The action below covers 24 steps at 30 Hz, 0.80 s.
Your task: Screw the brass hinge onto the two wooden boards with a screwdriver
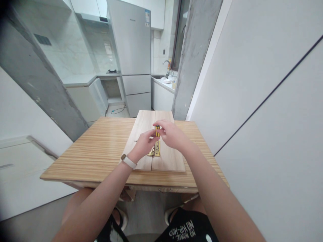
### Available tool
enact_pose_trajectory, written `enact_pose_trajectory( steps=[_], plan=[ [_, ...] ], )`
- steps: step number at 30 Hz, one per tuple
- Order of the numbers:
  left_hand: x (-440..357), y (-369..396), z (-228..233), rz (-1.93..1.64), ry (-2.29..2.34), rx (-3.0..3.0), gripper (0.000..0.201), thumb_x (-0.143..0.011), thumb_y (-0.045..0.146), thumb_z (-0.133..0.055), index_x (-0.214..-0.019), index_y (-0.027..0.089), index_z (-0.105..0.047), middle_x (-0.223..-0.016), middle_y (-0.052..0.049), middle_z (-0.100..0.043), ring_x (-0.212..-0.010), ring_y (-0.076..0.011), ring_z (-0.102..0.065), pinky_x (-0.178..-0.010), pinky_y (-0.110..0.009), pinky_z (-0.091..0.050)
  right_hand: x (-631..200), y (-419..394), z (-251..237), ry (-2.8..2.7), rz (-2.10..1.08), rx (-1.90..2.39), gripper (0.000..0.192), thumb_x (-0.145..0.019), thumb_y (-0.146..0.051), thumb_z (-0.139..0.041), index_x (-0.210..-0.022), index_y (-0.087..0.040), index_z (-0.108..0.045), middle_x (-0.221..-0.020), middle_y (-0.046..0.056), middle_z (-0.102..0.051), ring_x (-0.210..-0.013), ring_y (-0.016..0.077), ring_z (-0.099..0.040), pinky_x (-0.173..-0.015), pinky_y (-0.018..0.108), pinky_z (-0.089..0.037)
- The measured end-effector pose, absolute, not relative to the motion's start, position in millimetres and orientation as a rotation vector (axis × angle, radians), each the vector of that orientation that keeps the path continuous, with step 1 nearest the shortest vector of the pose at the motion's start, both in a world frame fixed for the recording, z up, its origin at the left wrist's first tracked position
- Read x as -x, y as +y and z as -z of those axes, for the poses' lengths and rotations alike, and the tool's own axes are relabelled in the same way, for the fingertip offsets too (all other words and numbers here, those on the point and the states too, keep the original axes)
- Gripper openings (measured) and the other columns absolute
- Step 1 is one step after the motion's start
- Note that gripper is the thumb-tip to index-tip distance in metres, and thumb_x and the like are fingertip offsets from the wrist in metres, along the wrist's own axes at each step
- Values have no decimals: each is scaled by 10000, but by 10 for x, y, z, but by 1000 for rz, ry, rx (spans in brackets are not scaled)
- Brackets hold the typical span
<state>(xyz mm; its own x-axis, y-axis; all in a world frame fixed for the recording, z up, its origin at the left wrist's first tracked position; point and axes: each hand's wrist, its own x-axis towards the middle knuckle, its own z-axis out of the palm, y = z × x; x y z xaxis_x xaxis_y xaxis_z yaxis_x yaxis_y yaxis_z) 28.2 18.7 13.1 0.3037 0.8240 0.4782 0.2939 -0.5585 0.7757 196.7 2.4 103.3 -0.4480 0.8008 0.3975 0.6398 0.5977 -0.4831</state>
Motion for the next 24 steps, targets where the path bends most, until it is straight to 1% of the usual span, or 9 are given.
enact_pose_trajectory(
  steps=[4,9,13,15,16,20,24],
  plan=[
    [-247,188,-143,-1153,946,-2055,177,-948,140,-579,-1081,196,-682,-993,-41,-749,-938,-190,-705,-758,-270,-541,-1983,10,-1104,-2310,-243,1156,251,-932,-68,-552,-1076,-197,-713,-1085,77,-730,-950,203,-668,-836,325,-492],
    [-226,154,-167,-1125,898,-2029,287,-942,123,-576,-1188,216,-690,-1090,-53,-763,-1016,-197,-718,-853,-298,-575,-1984,23,-1105,-2313,-146,1184,211,-914,-62,-589,-1022,-176,-730,-1028,77,-735,-924,206,-669,-830,316,-476],
    [-208,130,-172,-1122,897,-1970,317,-920,128,-613,-1219,211,-682,-1139,-69,-752,-1000,-191,-718,-823,-299,-603,-1962,19,-1119,-2326,-55,1242,140,-908,-90,-627,-975,-158,-731,-972,77,-729,-873,199,-648,-775,300,-444],
    [-206,118,-173,-1136,903,-1950,316,-911,147,-641,-1219,205,-678,-1138,-76,-748,-971,-185,-718,-799,-299,-613,-1947,18,-1129,-2327,-12,1295,69,-917,-146,-654,-926,-155,-723,-925,73,-722,-821,190,-630,-733,294,-417],
    [-207,112,-175,-1147,911,-1946,306,-905,159,-657,-1208,200,-679,-1121,-78,-747,-956,-184,-716,-788,-299,-616,-1940,19,-1132,-2324,7,1324,69,-926,-194,-667,-892,-157,-714,-894,70,-716,-790,185,-617,-711,293,-402],
    [-226,93,-177,-1221,969,-1950,231,-895,199,-691,-1126,188,-694,-1028,-73,-737,-916,-181,-704,-756,-300,-617,-1912,35,-1126,-2308,84,1409,277,-958,-399,-663,-796,-174,-658,-812,52,-686,-715,170,-570,-655,291,-345],
    [-271,81,-164,-1297,999,-1927,205,-884,218,-717,-1087,195,-695,-995,-57,-732,-878,-170,-698,-744,-294,-617,-1873,59,-1076,-2288,235,1490,328,-969,-454,-626,-777,-189,-645,-832,54,-689,-714,172,-571,-632,301,-299]
  ],
)
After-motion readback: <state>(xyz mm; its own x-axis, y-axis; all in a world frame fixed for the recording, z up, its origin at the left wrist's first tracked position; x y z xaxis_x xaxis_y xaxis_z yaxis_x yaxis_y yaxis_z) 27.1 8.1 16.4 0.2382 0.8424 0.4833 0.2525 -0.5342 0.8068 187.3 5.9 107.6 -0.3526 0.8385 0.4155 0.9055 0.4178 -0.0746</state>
